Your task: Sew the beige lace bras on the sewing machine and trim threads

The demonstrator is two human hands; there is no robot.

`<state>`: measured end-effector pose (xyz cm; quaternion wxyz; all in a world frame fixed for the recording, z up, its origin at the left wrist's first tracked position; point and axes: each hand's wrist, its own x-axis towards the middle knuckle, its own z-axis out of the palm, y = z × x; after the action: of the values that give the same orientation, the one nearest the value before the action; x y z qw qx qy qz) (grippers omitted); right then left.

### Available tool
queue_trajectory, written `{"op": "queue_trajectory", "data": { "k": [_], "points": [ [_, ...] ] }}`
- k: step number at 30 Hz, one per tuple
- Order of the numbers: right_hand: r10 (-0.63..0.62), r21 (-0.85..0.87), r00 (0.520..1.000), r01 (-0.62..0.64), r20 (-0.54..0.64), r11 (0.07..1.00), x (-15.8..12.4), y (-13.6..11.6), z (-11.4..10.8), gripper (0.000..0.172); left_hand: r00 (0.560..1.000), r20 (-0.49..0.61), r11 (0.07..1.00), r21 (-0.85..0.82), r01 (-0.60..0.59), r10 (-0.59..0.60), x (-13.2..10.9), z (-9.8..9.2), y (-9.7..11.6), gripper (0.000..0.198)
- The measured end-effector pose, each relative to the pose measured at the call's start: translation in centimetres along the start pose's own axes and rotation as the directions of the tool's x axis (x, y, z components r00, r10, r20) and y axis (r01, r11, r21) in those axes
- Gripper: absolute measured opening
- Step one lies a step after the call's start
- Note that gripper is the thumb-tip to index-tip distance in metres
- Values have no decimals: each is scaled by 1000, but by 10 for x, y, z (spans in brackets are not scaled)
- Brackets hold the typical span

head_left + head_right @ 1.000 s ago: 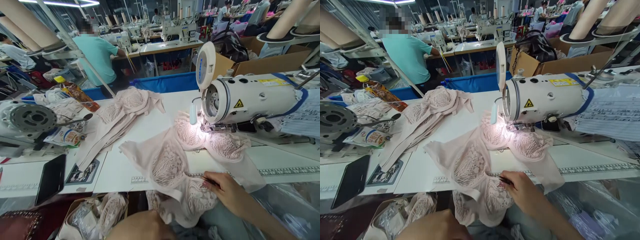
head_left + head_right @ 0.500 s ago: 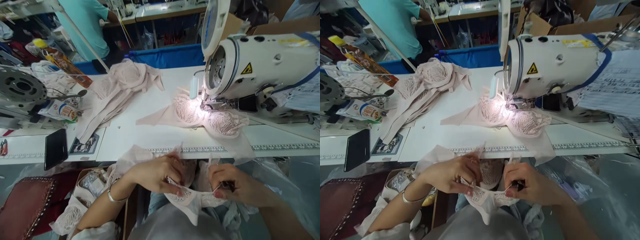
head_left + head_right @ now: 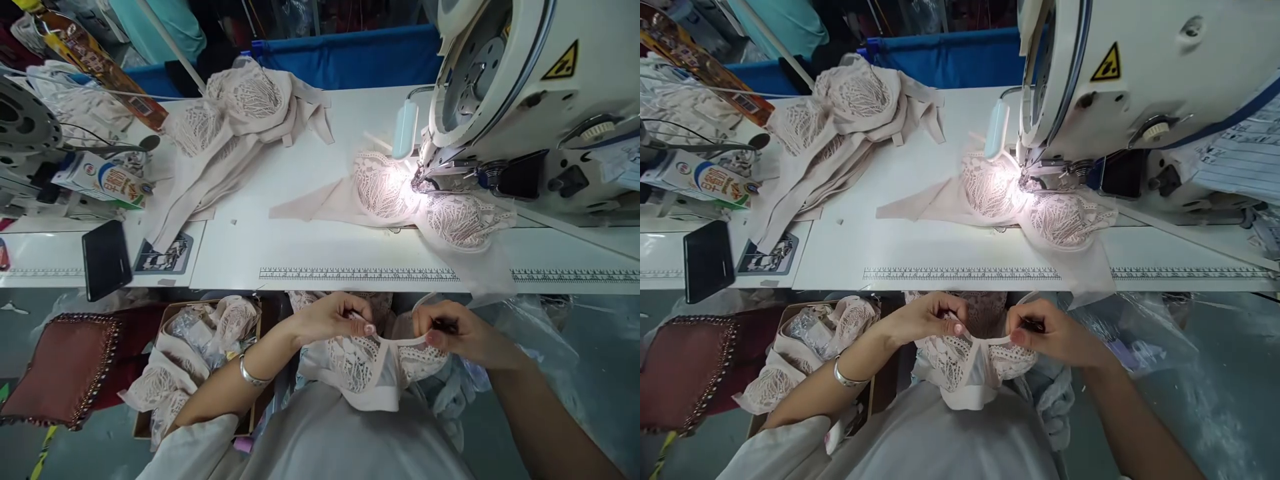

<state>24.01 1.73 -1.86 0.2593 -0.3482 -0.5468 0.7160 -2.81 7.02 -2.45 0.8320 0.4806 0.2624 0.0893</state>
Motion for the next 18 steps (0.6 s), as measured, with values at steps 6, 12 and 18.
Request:
{"op": "queue_trajectory", "data": {
  "k": [6,12,18],
  "points": [
    [-52,110,991,65,-120,992,-3,10,-1,48,1000,1,979,-204,-17,18,1,-4,-5,48],
    [108,331,974,-38,-197,943,-4,12,7,53,977,-159,946,-270,-179,140,7,3,-12,63],
    [86,414,986,-19,-144,910,0,10,10,54,977,-153,945,-269,-187,150,8,4,-13,65]
  ]
}}
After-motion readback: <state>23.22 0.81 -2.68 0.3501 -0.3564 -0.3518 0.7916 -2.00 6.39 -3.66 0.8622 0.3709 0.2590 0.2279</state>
